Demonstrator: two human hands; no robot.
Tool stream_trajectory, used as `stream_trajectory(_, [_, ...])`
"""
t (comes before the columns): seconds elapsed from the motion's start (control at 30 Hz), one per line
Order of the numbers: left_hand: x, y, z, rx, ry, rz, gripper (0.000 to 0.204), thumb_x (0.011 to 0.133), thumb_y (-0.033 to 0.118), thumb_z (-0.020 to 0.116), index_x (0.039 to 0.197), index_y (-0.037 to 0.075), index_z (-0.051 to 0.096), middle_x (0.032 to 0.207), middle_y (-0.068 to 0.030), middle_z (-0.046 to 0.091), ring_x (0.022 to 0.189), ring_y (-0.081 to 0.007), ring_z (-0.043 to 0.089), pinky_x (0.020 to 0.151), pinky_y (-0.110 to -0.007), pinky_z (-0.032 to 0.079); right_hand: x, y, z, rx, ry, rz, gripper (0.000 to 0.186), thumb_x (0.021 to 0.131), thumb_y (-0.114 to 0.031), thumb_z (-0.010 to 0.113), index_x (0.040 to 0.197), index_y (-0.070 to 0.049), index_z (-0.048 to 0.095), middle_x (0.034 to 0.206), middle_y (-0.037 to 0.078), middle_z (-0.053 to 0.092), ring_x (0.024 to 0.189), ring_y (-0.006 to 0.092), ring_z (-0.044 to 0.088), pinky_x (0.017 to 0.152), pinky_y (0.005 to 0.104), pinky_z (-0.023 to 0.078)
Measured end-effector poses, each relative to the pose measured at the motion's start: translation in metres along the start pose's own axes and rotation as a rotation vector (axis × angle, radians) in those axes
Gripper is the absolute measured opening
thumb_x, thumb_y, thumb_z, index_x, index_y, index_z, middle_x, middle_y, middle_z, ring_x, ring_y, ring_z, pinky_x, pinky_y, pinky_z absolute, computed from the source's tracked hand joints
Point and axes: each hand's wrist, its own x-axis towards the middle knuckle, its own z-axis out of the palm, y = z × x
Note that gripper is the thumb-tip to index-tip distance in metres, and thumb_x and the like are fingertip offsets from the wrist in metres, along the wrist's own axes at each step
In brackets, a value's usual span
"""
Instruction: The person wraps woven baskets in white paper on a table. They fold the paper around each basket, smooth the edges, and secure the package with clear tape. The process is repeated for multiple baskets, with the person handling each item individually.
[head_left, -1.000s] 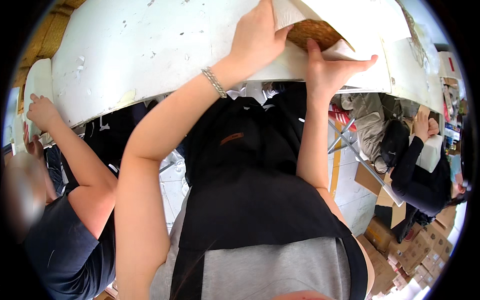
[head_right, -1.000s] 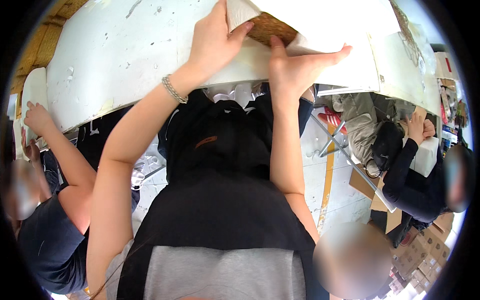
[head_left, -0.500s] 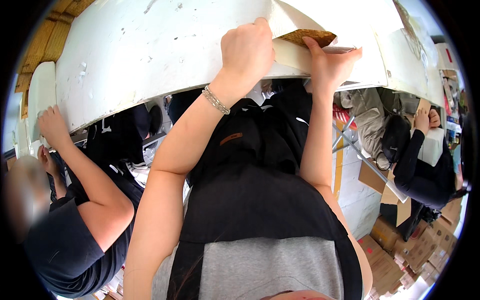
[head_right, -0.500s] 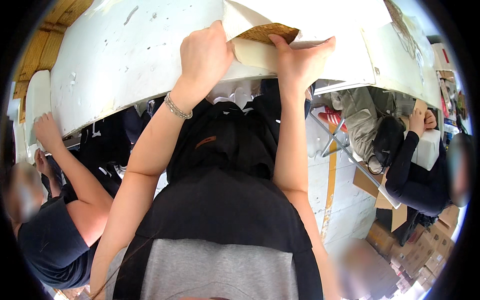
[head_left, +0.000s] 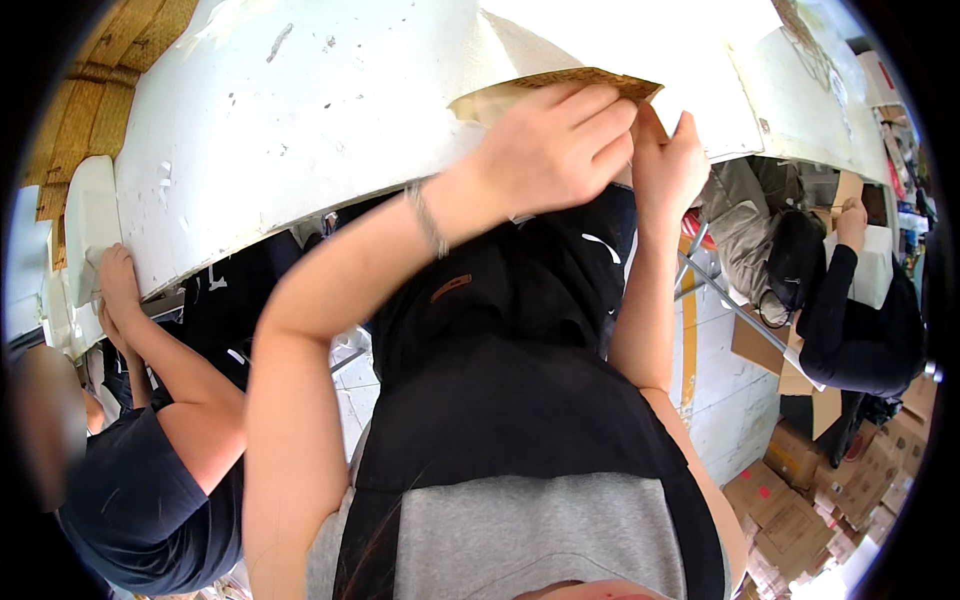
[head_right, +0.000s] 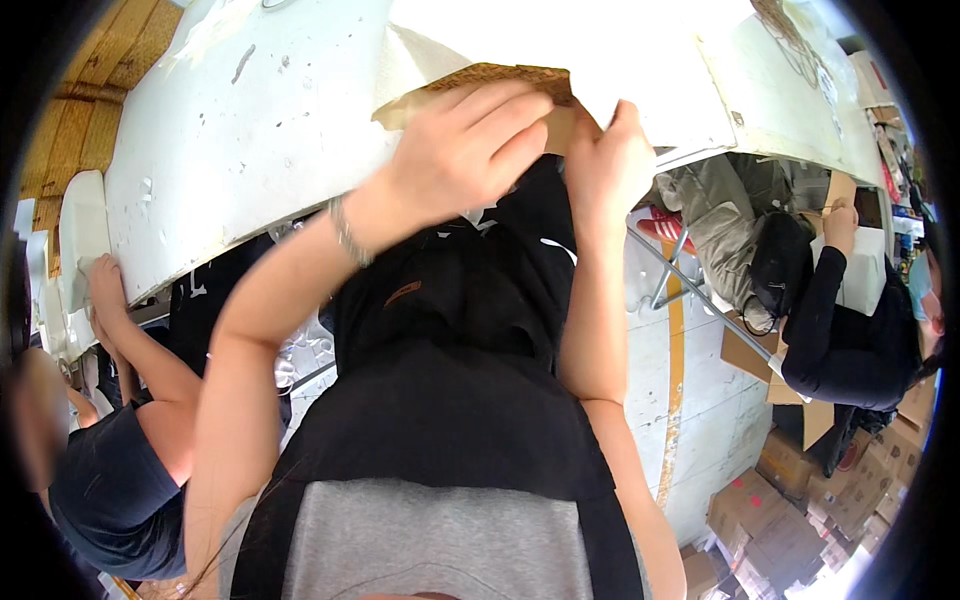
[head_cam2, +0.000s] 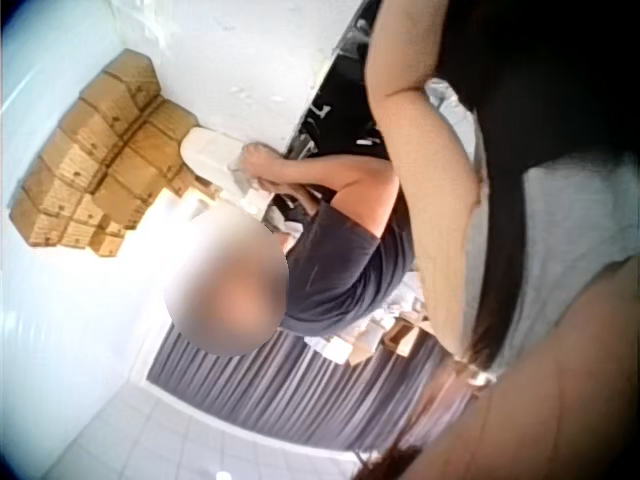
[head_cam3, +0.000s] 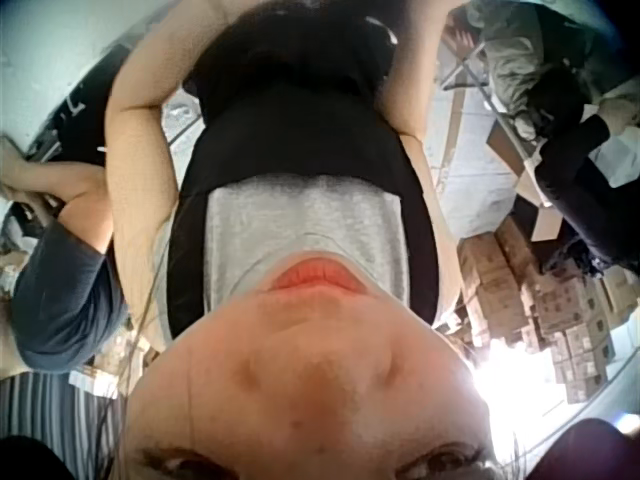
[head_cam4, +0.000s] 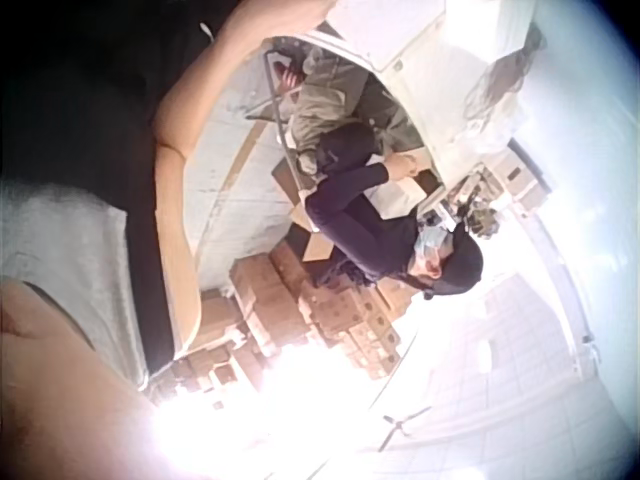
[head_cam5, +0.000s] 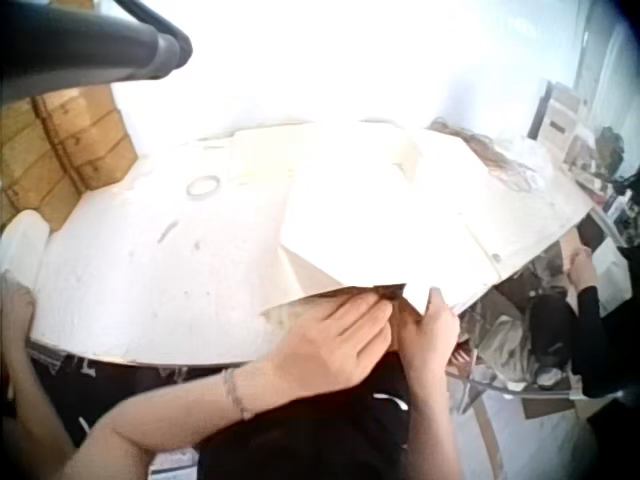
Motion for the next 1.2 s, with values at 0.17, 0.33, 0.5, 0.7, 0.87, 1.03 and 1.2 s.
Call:
stream_trajectory(0.17, [0.0,-0.065,0.05,-0.142,-0.327,0.408,0.02,0.08,0.01,0.063,0.099,0.002,0.065,0.108,-0.0081,0.064,0.099,-0.0228,0.063,0.089,-0.03,0.052,0.002,0.01,0.007,0.177,-0.052,0.058,0.024,0.079,-0.008,0.07,0.099,0.002,0.062,0.069,0.016,0.064,0.066,0.0367,0.066,0.062,0.0447,0.051])
stream_trajectory(0.33, [-0.009,-0.068,0.044,-0.17,-0.428,0.489,0.024,0.084,0.014,0.062,0.106,0.005,0.065,0.11,-0.0057,0.065,0.099,-0.0209,0.063,0.085,-0.031,0.054,-0.038,-0.006,-0.004,0.193,0.343,-0.255,0.025,0.08,-0.001,0.07,0.102,0.002,0.059,0.074,0.01,0.057,0.06,0.0286,0.054,0.056,0.0371,0.046])
stream_trajectory(0.5, [-0.018,-0.068,0.032,-0.643,-0.511,0.087,0.029,0.085,0.023,0.065,0.108,0.006,0.066,0.116,-0.0084,0.065,0.104,-0.0263,0.064,0.086,-0.037,0.056,-0.043,-0.052,0.012,0.558,0.206,-0.625,0.013,0.078,0.001,0.07,0.088,-0.002,0.062,0.079,0.011,0.059,0.066,0.03,0.057,0.06,0.0367,0.048])
stream_trajectory(0.7, [-0.048,-0.021,-0.027,-0.122,-0.597,-0.228,0.048,0.084,0.026,0.064,0.125,-0.001,0.059,0.136,-0.0172,0.055,0.129,-0.0341,0.049,0.103,-0.059,0.038,-0.026,-0.066,0.012,0.398,0.043,-0.455,0.01,0.083,-0.007,0.068,0.089,0.0,0.063,0.079,0.014,0.061,0.07,0.0325,0.062,0.063,0.0374,0.052])
stream_trajectory(0.87, [-0.068,0.025,-0.006,0.283,-0.565,-0.407,0.044,0.087,0.021,0.055,0.125,-0.002,0.058,0.133,-0.0337,0.05,0.123,-0.0539,0.047,0.102,-0.067,0.036,-0.014,-0.078,0.036,-0.088,-0.165,-0.396,0.024,0.086,-0.028,0.067,0.078,-0.005,0.066,0.07,0.016,0.065,0.063,0.0363,0.066,0.055,0.0435,0.054])
stream_trajectory(1.03, [-0.066,0.042,0.027,0.434,-0.278,-0.457,0.031,0.088,0.018,0.056,0.115,0.006,0.061,0.117,-0.0315,0.057,0.112,-0.0534,0.055,0.093,-0.07,0.042,0.002,-0.053,0.029,-0.259,-0.218,-0.317,0.038,0.086,-0.04,0.068,0.067,-0.006,0.068,0.059,0.014,0.064,0.054,0.0352,0.064,0.051,0.0438,0.052])
stream_trajectory(1.2, [-0.07,0.037,0.034,0.555,-0.281,-0.389,0.029,0.089,0.028,0.059,0.114,0.014,0.061,0.112,-0.0262,0.06,0.1,-0.0489,0.062,0.084,-0.063,0.049,0.005,-0.047,0.033,-0.183,-0.203,-0.271,0.04,0.085,-0.04,0.07,0.065,-0.005,0.069,0.052,0.012,0.061,0.047,0.0309,0.06,0.047,0.0392,0.049])
